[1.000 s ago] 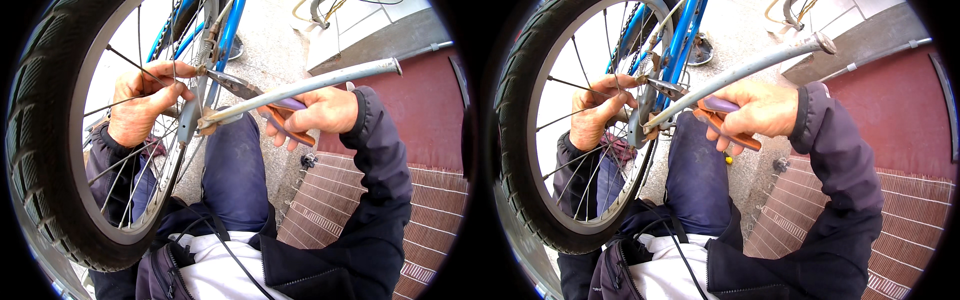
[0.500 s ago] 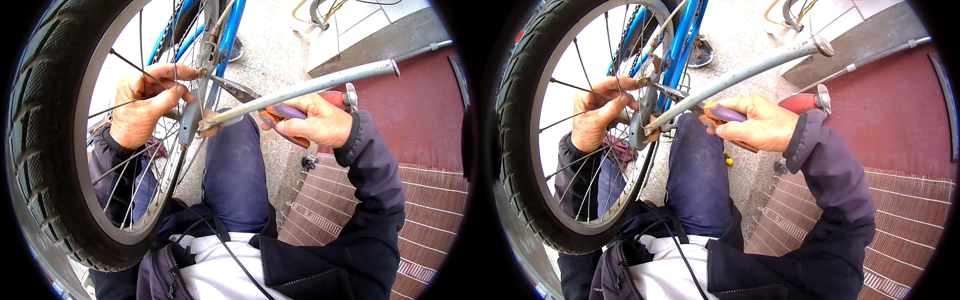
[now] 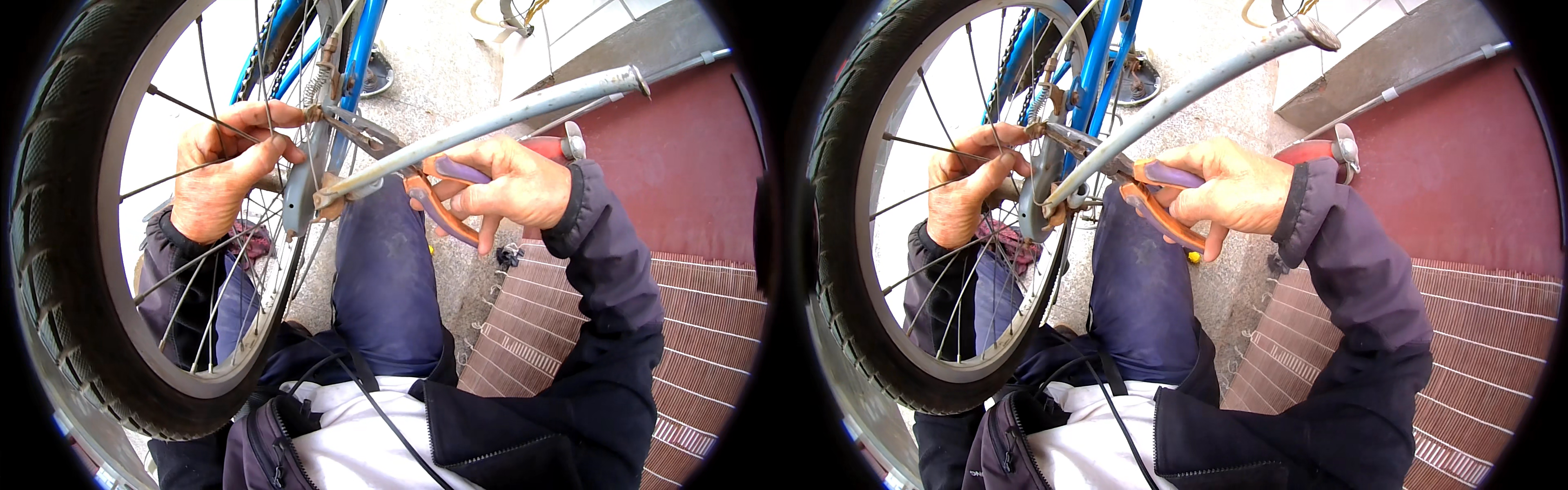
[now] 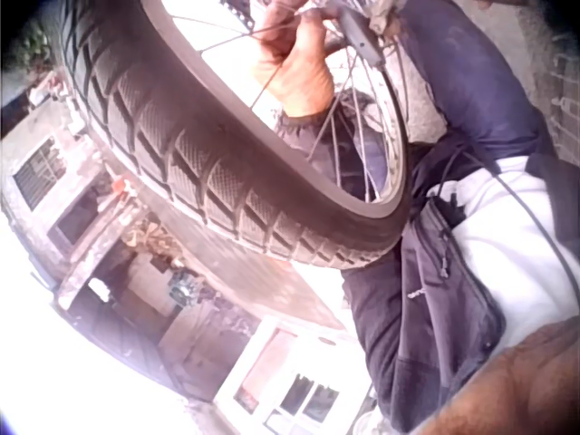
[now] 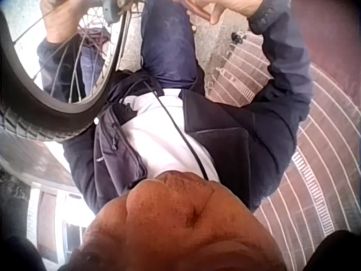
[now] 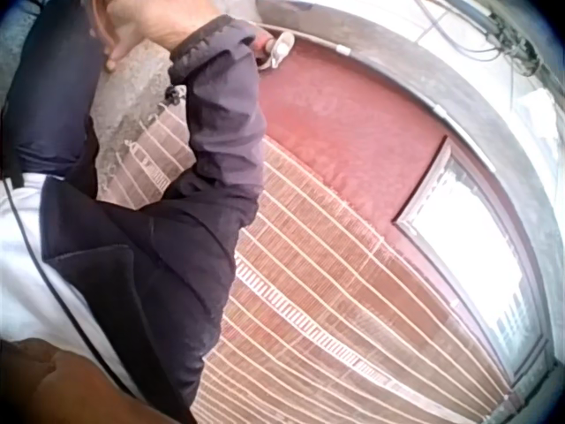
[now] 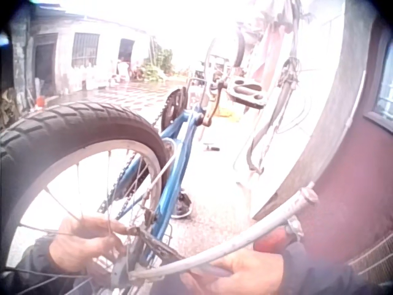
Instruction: The person uses a screwdriver and pliers to detach and then reattach a metal support rod to the rear axle area of a bicycle wheel.
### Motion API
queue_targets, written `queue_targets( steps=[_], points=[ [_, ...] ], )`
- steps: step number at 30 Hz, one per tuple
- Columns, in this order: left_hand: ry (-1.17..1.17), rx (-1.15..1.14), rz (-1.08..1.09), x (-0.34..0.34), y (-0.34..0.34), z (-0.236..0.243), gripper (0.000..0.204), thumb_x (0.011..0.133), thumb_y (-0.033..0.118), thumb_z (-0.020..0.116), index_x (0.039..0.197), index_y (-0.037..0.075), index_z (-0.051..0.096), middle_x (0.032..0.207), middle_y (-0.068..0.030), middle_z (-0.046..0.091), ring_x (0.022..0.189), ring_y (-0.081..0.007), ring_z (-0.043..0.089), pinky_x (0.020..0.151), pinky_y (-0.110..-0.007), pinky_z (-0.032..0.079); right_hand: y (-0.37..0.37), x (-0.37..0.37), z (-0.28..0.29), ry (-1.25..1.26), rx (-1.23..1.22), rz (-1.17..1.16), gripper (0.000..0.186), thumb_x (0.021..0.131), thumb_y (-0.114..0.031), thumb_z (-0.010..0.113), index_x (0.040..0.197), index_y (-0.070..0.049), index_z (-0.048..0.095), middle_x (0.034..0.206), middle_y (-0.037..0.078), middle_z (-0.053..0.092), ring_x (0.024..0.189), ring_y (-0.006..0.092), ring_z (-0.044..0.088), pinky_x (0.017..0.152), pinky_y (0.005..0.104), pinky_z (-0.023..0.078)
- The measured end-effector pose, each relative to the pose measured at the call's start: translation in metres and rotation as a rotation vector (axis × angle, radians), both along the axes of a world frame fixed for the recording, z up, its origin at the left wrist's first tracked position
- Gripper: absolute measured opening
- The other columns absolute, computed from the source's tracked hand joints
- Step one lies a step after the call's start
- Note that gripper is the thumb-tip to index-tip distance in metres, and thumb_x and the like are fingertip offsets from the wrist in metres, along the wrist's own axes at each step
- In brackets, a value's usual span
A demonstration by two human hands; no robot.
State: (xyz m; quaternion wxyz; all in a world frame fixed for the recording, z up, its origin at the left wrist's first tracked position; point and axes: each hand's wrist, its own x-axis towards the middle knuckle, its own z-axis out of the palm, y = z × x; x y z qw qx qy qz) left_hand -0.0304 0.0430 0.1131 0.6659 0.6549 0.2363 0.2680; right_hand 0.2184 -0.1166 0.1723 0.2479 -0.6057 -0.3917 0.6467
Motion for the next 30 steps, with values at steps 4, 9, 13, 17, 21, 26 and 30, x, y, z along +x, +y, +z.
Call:
queue_targets(
  steps=[4,9,13,17,21,26,30],
  points=[
    [0.042,0.034,-0.006,-0.001,0.001,0.004,0.025,0.087,0.000,0.056,0.112,-0.004,0.061,0.100,-0.0121,0.068,0.082,-0.0146,0.068,0.062,-0.026,0.059,0.001,0.002,-0.001,-0.074,0.004,0.059,0.046,0.081,-0.007,0.052,0.126,0.001,0.053,0.091,0.010,0.062,0.073,0.0145,0.064,0.056,0.0266,0.059],
    [0.019,0.028,-0.020,0.000,0.001,0.003,0.026,0.087,0.000,0.056,0.111,-0.004,0.061,0.100,-0.0120,0.068,0.082,-0.0144,0.068,0.062,-0.026,0.059,0.001,0.001,0.001,-0.085,0.024,0.041,0.049,0.081,-0.007,0.054,0.128,0.004,0.050,0.092,0.009,0.059,0.077,0.0150,0.062,0.058,0.0272,0.060],
    [0.031,-0.004,-0.005,-0.001,0.000,0.005,0.026,0.087,0.001,0.056,0.111,-0.004,0.062,0.100,-0.0115,0.068,0.082,-0.0139,0.068,0.063,-0.025,0.059,0.003,-0.001,0.005,-0.109,0.022,0.030,0.050,0.080,-0.006,0.056,0.128,0.006,0.050,0.092,0.009,0.058,0.076,0.0136,0.061,0.060,0.0270,0.060],
    [-0.009,0.044,0.010,0.000,0.001,-0.002,0.026,0.086,0.001,0.056,0.111,-0.003,0.062,0.099,-0.0108,0.068,0.082,-0.0131,0.068,0.064,-0.025,0.058,0.004,0.002,0.007,-0.094,0.015,0.041,0.050,0.080,-0.006,0.056,0.128,0.007,0.049,0.093,0.009,0.058,0.075,0.0125,0.061,0.060,0.0265,0.059],
    [0.002,0.040,0.019,0.001,-0.001,0.001,0.027,0.085,0.001,0.056,0.111,-0.003,0.063,0.092,-0.0095,0.069,0.079,-0.0116,0.067,0.063,-0.024,0.056,0.004,0.002,0.009,-0.088,0.010,0.034,0.050,0.080,-0.006,0.055,0.128,0.007,0.050,0.092,0.008,0.058,0.075,0.0122,0.061,0.059,0.0259,0.059],
    [0.012,0.042,0.026,0.001,-0.002,0.001,0.027,0.085,0.002,0.056,0.110,-0.002,0.064,0.084,-0.0081,0.069,0.076,-0.0101,0.067,0.063,-0.022,0.055,0.006,0.000,0.014,-0.104,0.014,0.064,0.049,0.081,-0.007,0.055,0.128,0.006,0.051,0.093,0.008,0.058,0.075,0.0122,0.061,0.059,0.0260,0.058],
    [0.029,0.054,0.023,0.000,-0.001,0.001,0.027,0.085,0.002,0.056,0.110,-0.002,0.065,0.084,-0.0081,0.069,0.076,-0.0098,0.067,0.062,-0.021,0.055,0.006,0.002,0.014,-0.122,0.021,0.087,0.050,0.081,-0.009,0.056,0.129,0.005,0.050,0.096,0.010,0.060,0.076,0.0128,0.061,0.059,0.0262,0.058]
  ],
)
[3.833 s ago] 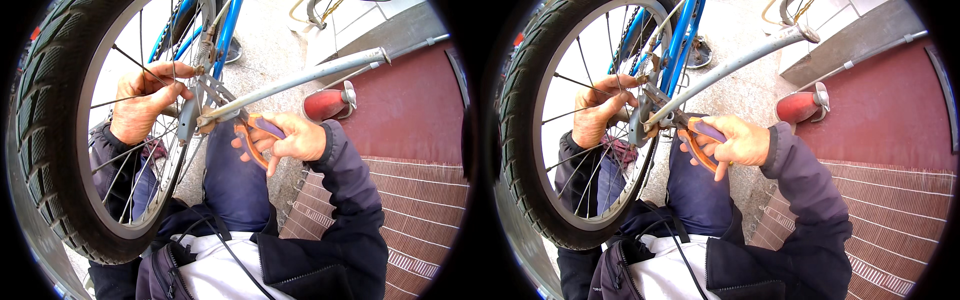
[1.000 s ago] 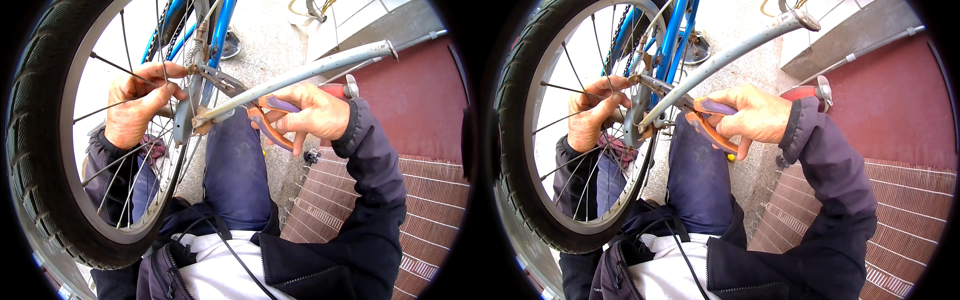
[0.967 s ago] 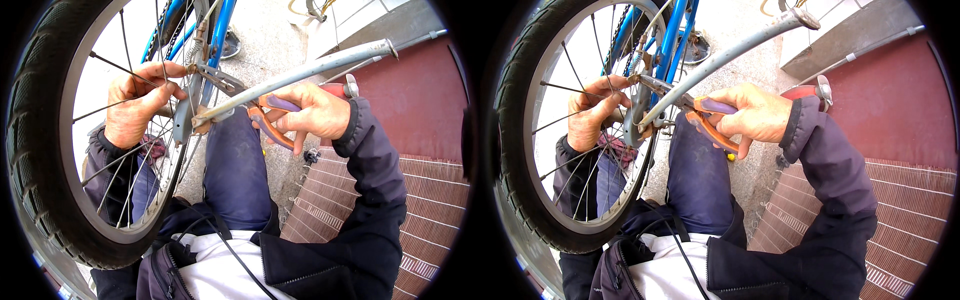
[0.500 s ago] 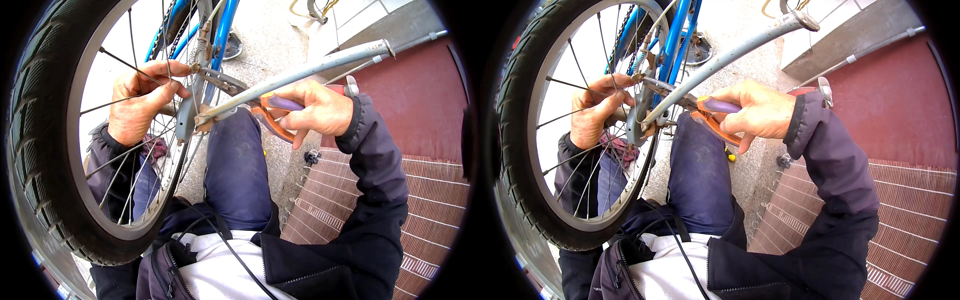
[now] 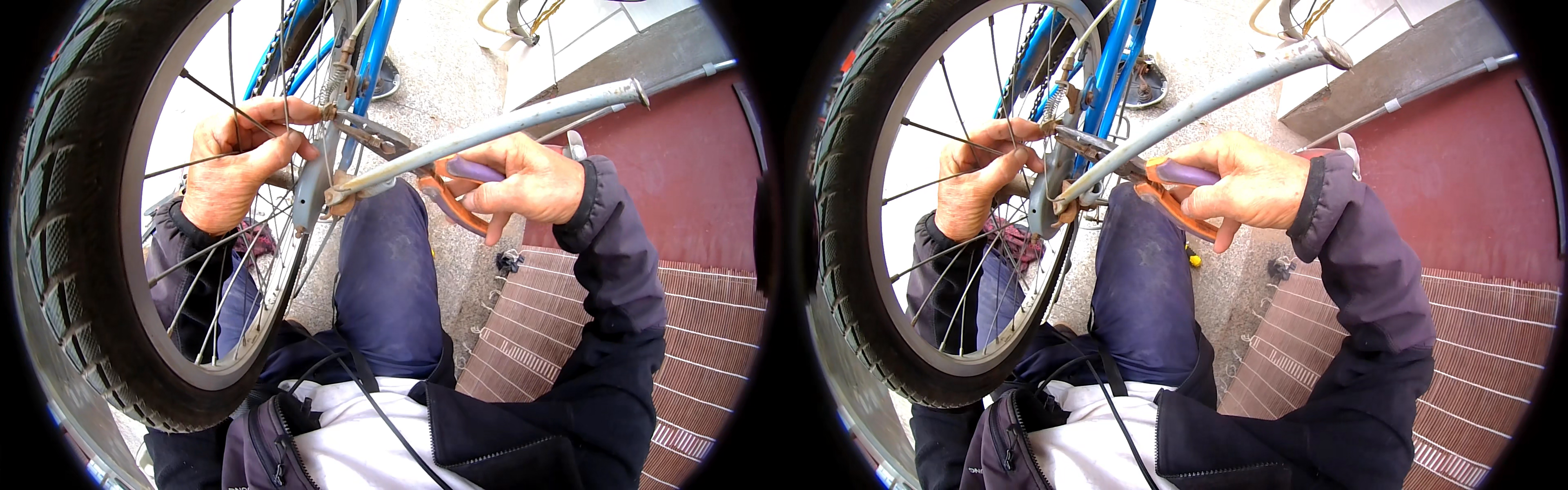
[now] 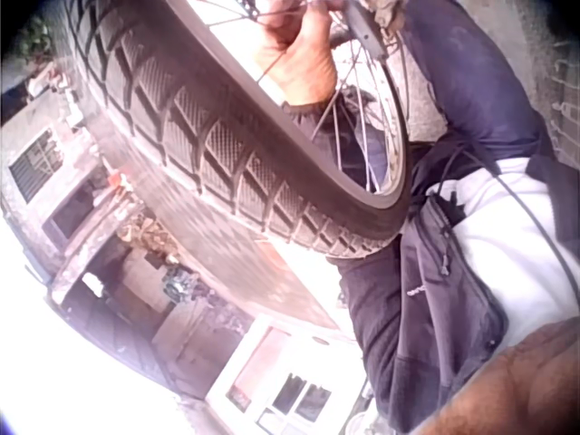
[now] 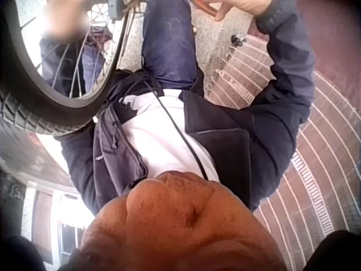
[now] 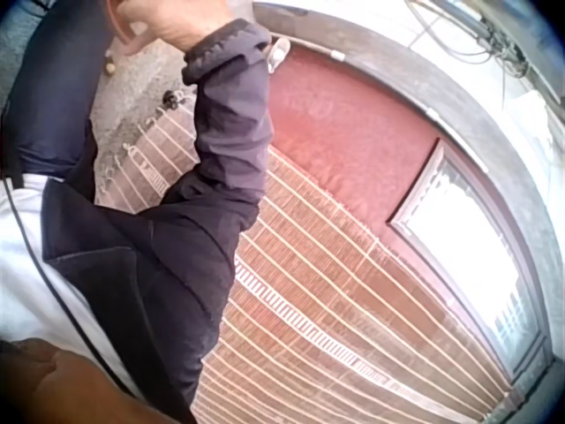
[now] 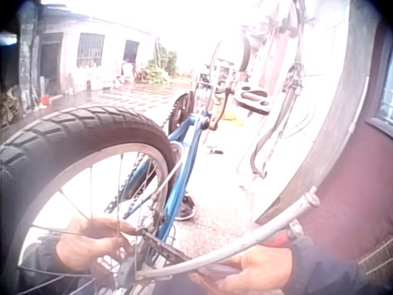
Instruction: The person uses a screwdriver and pliers to detach and then reattach a metal support rod to the rear axle area of a bicycle wheel.
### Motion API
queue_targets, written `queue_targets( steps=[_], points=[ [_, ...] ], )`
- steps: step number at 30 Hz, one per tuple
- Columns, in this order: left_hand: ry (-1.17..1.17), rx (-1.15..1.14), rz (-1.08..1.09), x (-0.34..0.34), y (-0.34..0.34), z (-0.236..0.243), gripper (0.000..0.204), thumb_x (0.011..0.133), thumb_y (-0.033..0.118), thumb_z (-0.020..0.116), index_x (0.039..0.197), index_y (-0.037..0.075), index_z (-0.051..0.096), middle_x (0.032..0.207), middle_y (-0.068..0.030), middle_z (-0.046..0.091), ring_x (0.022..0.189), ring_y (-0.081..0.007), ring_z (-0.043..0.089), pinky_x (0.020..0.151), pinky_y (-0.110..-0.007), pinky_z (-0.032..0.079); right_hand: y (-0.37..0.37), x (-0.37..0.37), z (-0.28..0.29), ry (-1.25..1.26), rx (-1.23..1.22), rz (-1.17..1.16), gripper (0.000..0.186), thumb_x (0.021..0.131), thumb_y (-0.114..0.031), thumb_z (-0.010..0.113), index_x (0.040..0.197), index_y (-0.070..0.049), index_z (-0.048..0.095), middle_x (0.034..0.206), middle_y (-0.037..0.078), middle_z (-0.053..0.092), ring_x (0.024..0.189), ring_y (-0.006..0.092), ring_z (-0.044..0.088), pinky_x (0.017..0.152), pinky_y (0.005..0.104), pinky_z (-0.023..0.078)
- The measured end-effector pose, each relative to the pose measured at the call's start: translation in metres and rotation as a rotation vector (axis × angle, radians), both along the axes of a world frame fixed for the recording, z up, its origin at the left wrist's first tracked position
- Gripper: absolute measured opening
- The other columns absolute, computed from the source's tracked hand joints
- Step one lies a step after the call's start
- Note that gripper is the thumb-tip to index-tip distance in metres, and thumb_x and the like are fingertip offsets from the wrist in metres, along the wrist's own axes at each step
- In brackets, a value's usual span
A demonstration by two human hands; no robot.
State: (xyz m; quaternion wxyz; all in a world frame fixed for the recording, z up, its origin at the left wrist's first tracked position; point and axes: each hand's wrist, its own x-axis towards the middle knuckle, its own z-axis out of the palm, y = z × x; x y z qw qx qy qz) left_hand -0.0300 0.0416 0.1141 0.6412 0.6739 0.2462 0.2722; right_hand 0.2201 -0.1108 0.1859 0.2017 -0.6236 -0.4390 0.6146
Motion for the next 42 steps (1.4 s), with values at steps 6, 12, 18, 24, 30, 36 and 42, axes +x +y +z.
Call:
queue_targets(
  steps=[6,12,18,24,30,36,42],
  points=[
    [0.031,-0.020,-0.031,-0.002,0.002,0.002,0.026,0.086,0.004,0.058,0.111,-0.004,0.062,0.099,-0.0128,0.067,0.081,-0.0144,0.067,0.069,-0.027,0.056,0.001,0.001,-0.003,0.033,0.003,-0.040,0.048,0.083,-0.009,0.056,0.129,0.002,0.052,0.098,0.010,0.061,0.076,0.0124,0.061,0.058,0.0252,0.058],
    [-0.021,-0.168,-0.043,-0.005,-0.001,0.000,0.028,0.087,0.004,0.057,0.113,-0.005,0.061,0.086,-0.0123,0.067,0.081,-0.0174,0.067,0.068,-0.031,0.058,0.002,-0.001,0.001,0.086,-0.054,-0.012,0.040,0.087,-0.008,0.055,0.126,-0.002,0.055,0.098,0.006,0.063,0.073,0.0094,0.062,0.054,0.0230,0.055],
    [-0.018,-0.142,-0.024,-0.006,-0.002,0.000,0.026,0.085,0.002,0.058,0.110,-0.003,0.062,0.089,-0.0111,0.068,0.081,-0.0162,0.067,0.068,-0.031,0.058,-0.004,0.007,-0.016,0.395,0.007,0.067,0.053,0.084,-0.007,0.060,0.134,0.002,0.043,0.109,0.012,0.060,0.098,0.0174,0.061,0.082,0.0300,0.050],
    [0.052,-0.091,-0.018,-0.002,-0.003,0.004,0.025,0.084,0.000,0.058,0.109,-0.003,0.062,0.089,-0.0118,0.068,0.082,-0.0171,0.068,0.064,-0.030,0.059,-0.017,0.006,-0.025,0.403,-0.140,-0.028,0.062,0.081,-0.005,0.059,0.139,0.002,0.038,0.114,0.014,0.060,0.106,0.0192,0.059,0.095,0.0315,0.045],
    [0.044,-0.092,0.031,-0.007,-0.003,0.002,0.025,0.083,-0.004,0.057,0.108,-0.005,0.062,0.099,-0.0135,0.067,0.084,-0.0177,0.067,0.065,-0.030,0.058,-0.019,-0.006,-0.029,0.267,-0.014,-0.075,0.055,0.082,-0.004,0.056,0.135,0.003,0.045,0.118,0.011,0.060,0.107,0.0164,0.057,0.096,0.0270,0.042],
    [0.063,-0.193,-0.069,-0.006,-0.003,0.008,0.028,0.088,0.006,0.057,0.116,0.002,0.060,0.092,-0.0093,0.067,0.085,-0.0138,0.063,0.080,-0.030,0.051,-0.033,-0.012,-0.047,0.407,-0.021,-0.235,0.054,0.084,-0.005,0.060,0.135,0.003,0.044,0.122,0.014,0.060,0.100,0.0207,0.064,0.075,0.0257,0.052],
    [-0.016,-0.108,-0.014,-0.005,-0.003,0.000,0.024,0.085,-0.001,0.057,0.108,-0.003,0.063,0.091,-0.0110,0.068,0.082,-0.0157,0.067,0.064,-0.027,0.057,-0.046,-0.028,-0.041,0.413,0.069,-0.291,0.050,0.087,-0.006,0.057,0.134,0.005,0.043,0.121,0.018,0.059,0.090,0.0237,0.066,0.057,0.0237,0.052]
  ],
)
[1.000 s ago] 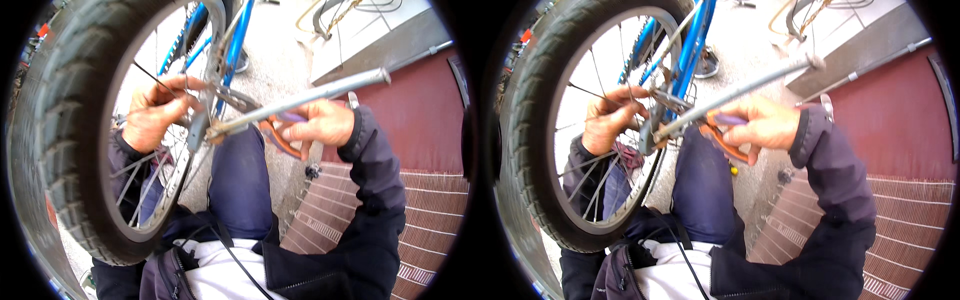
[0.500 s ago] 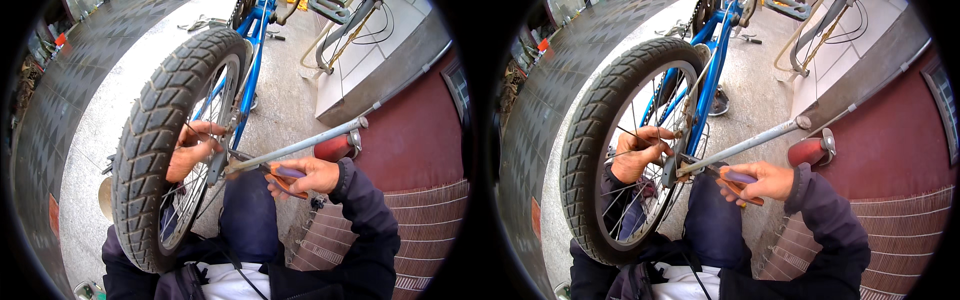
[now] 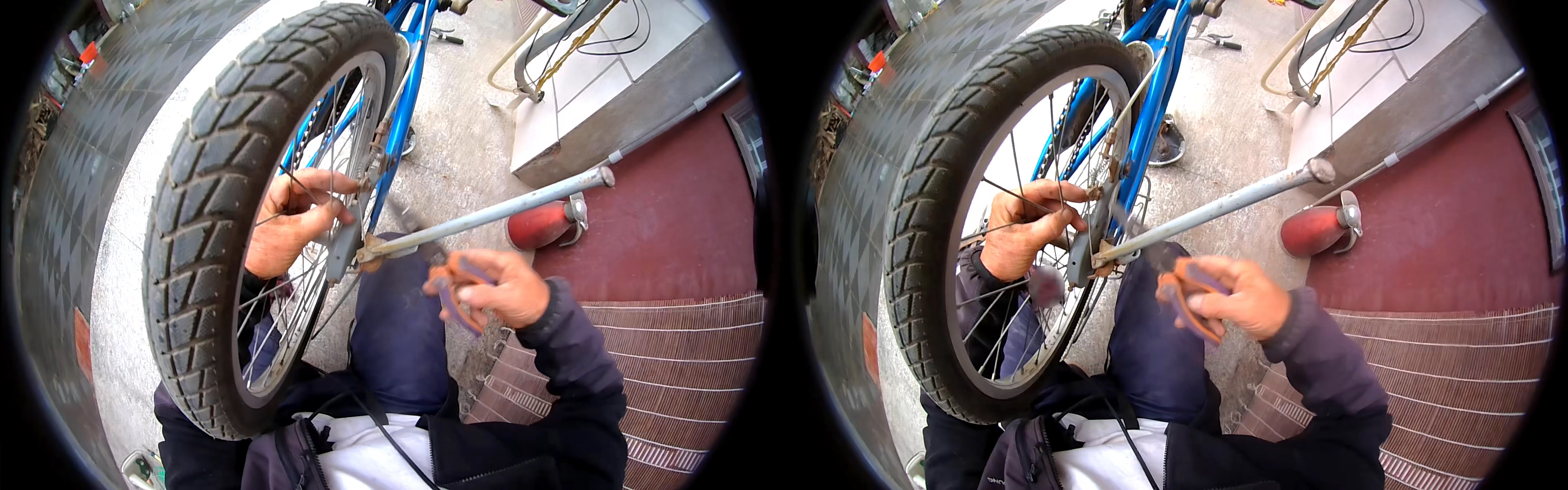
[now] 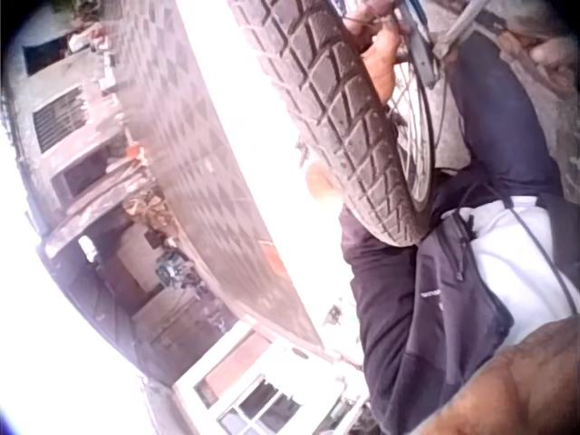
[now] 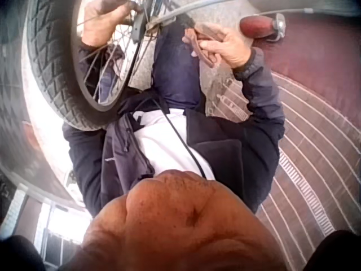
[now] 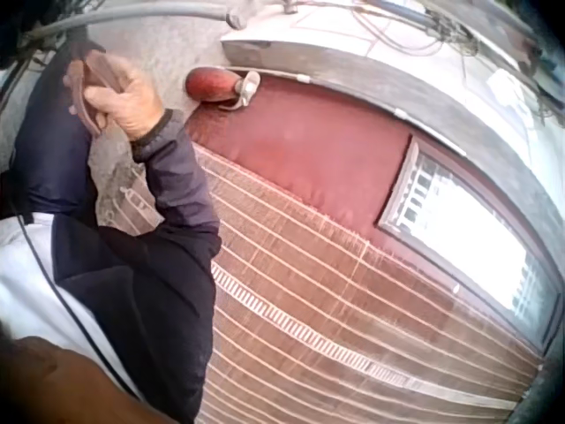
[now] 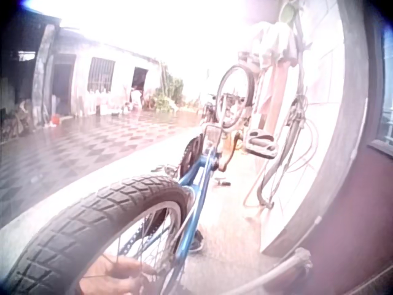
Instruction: The person uses a screwdriver and pliers to detach and then reattach a metal support rod to the rear axle area of a bicycle wheel.
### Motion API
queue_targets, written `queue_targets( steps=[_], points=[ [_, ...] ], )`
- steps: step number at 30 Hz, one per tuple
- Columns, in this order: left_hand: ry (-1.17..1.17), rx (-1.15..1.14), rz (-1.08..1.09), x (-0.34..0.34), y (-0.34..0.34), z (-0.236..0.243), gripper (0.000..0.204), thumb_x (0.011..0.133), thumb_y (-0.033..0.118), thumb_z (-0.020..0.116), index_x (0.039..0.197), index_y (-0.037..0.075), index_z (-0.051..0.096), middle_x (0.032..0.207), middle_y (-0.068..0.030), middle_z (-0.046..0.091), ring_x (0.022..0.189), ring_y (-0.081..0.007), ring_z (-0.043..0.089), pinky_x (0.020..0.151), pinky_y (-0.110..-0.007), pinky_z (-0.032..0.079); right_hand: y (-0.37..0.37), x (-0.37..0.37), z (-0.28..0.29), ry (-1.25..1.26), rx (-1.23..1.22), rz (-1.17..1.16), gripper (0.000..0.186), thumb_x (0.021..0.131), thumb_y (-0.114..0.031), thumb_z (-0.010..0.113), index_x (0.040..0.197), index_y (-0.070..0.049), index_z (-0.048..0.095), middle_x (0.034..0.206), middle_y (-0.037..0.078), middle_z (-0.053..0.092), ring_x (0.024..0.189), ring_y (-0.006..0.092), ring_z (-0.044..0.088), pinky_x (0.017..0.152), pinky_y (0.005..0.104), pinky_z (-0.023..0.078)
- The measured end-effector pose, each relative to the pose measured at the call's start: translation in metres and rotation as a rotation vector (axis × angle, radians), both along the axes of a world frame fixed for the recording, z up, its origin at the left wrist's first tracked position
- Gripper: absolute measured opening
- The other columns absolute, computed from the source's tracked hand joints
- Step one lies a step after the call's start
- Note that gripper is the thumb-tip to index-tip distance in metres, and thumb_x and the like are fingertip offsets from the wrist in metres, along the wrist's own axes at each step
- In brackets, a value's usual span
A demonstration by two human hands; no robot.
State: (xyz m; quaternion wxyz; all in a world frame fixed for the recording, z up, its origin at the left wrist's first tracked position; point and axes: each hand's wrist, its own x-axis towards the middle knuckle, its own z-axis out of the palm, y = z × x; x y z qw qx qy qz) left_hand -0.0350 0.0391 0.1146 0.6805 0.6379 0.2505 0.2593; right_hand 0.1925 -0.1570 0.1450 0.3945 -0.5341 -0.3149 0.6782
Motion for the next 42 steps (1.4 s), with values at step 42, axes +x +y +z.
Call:
queue_targets(
  steps=[42],
  points=[
    [0.047,0.047,-0.017,0.002,0.000,0.010,0.028,0.082,-0.002,0.053,0.108,-0.005,0.064,0.086,-0.0114,0.069,0.080,-0.0132,0.066,0.064,-0.026,0.056,-0.052,-0.060,-0.117,0.691,-0.058,-0.190,0.071,0.076,0.013,0.048,0.142,-0.008,0.034,0.132,0.019,0.050,0.112,0.0318,0.059,0.068,0.0338,0.060]
  ],
)
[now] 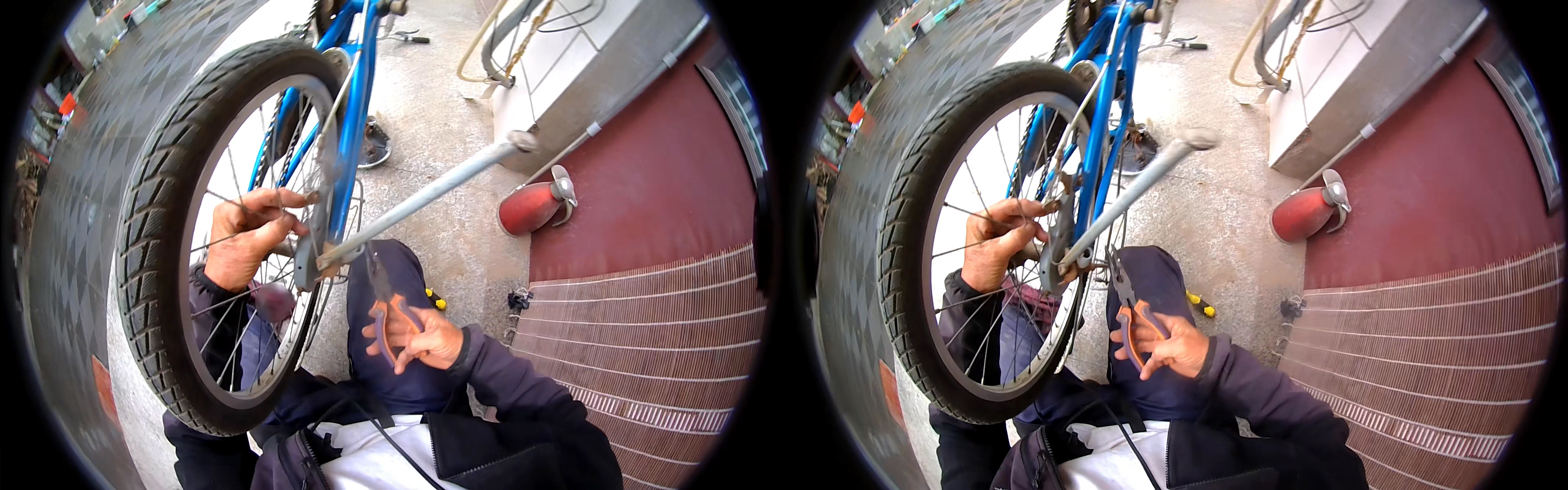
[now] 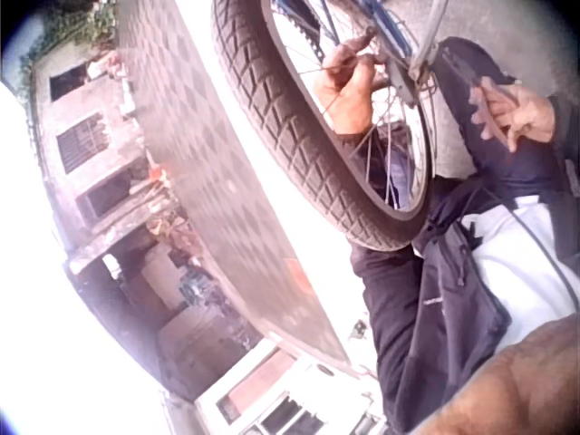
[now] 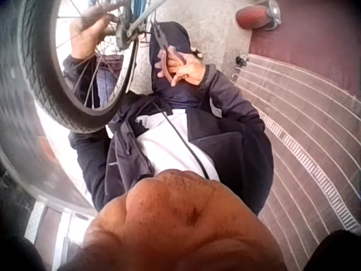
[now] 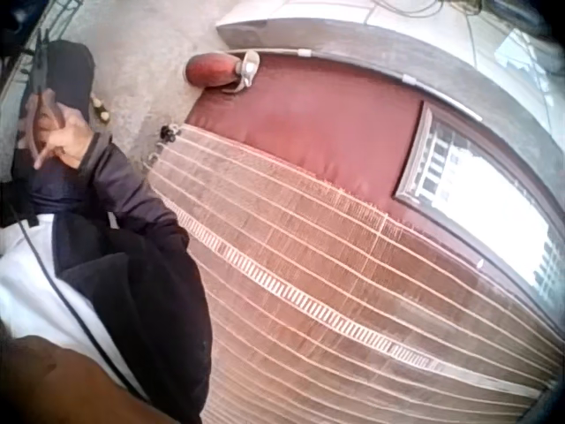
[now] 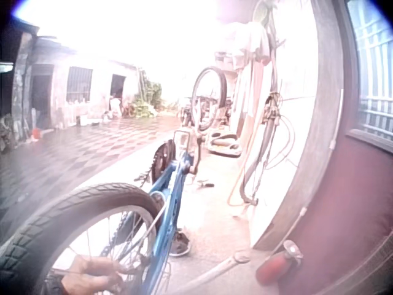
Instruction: The person uses a screwdriver and pliers to detach and then reattach a metal support rod to the rear axle area of a bicycle wheel.
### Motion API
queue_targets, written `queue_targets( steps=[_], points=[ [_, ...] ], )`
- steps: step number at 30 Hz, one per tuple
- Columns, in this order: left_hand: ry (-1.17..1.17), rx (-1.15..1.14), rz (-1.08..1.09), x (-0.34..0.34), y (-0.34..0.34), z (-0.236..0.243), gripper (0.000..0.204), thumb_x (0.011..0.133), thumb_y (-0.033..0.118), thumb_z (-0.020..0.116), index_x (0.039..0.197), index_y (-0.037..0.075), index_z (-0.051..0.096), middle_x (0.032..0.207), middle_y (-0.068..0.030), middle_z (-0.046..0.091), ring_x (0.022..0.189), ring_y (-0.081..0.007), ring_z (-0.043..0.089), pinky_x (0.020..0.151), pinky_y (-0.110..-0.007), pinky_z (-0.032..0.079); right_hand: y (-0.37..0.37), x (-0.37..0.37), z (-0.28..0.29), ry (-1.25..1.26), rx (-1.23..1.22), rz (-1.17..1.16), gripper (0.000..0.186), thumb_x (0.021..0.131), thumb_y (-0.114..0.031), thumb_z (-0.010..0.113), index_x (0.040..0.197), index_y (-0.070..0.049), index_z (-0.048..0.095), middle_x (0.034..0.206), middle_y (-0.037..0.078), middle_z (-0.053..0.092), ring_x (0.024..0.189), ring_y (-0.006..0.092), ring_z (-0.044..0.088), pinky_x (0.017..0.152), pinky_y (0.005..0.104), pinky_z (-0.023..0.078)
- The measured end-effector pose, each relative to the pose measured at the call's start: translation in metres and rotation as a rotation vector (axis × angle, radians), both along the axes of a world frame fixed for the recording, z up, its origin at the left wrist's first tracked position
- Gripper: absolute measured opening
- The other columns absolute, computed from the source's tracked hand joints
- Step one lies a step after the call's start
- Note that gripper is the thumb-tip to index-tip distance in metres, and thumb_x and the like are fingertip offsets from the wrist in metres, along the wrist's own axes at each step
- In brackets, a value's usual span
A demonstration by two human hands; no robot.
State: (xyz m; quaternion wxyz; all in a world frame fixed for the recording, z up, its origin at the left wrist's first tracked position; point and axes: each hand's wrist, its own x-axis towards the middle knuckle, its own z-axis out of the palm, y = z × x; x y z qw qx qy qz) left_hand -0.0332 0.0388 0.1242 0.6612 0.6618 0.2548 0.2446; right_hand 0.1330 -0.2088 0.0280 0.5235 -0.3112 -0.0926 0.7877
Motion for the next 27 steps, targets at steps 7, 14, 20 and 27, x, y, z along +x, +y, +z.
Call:
queue_targets(
  steps=[7,14,20,27],
  points=[
    [-0.028,0.006,0.010,-0.001,0.000,-0.006,0.026,0.083,-0.002,0.055,0.107,-0.006,0.062,0.088,-0.0145,0.069,0.077,-0.0169,0.069,0.064,-0.030,0.060,0.027,0.052,0.050,-0.444,0.071,0.159,0.068,0.074,0.011,0.044,0.141,-0.003,0.039,0.132,0.017,0.052,0.115,0.0285,0.056,0.069,0.0315,0.058],
    [-0.022,0.003,-0.011,-0.004,0.003,-0.006,0.024,0.086,0.001,0.055,0.108,-0.003,0.064,0.099,-0.0119,0.068,0.084,-0.0133,0.067,0.065,-0.025,0.058,0.059,0.071,0.089,-0.627,0.083,0.287,0.065,0.073,0.009,0.045,0.137,-0.003,0.046,0.126,0.010,0.055,0.110,0.0246,0.059,0.064,0.0286,0.058],
    [-0.024,0.009,0.011,-0.002,0.001,-0.005,0.023,0.085,0.001,0.055,0.106,-0.004,0.063,0.086,-0.0143,0.069,0.076,-0.0180,0.069,0.064,-0.030,0.060,0.078,0.079,0.108,-0.727,0.079,0.379,0.063,0.074,0.007,0.044,0.136,-0.003,0.047,0.118,0.010,0.057,0.107,0.0227,0.060,0.063,0.0292,0.058],
    [-0.042,0.012,0.015,-0.001,0.001,-0.008,0.023,0.085,0.001,0.056,0.107,-0.004,0.062,0.090,-0.0143,0.069,0.077,-0.0189,0.070,0.064,-0.031,0.061,0.078,0.085,0.112,-0.739,0.053,0.396,0.064,0.076,0.005,0.044,0.140,-0.004,0.042,0.121,0.011,0.057,0.107,0.0226,0.060,0.066,0.0297,0.059]
  ],
)
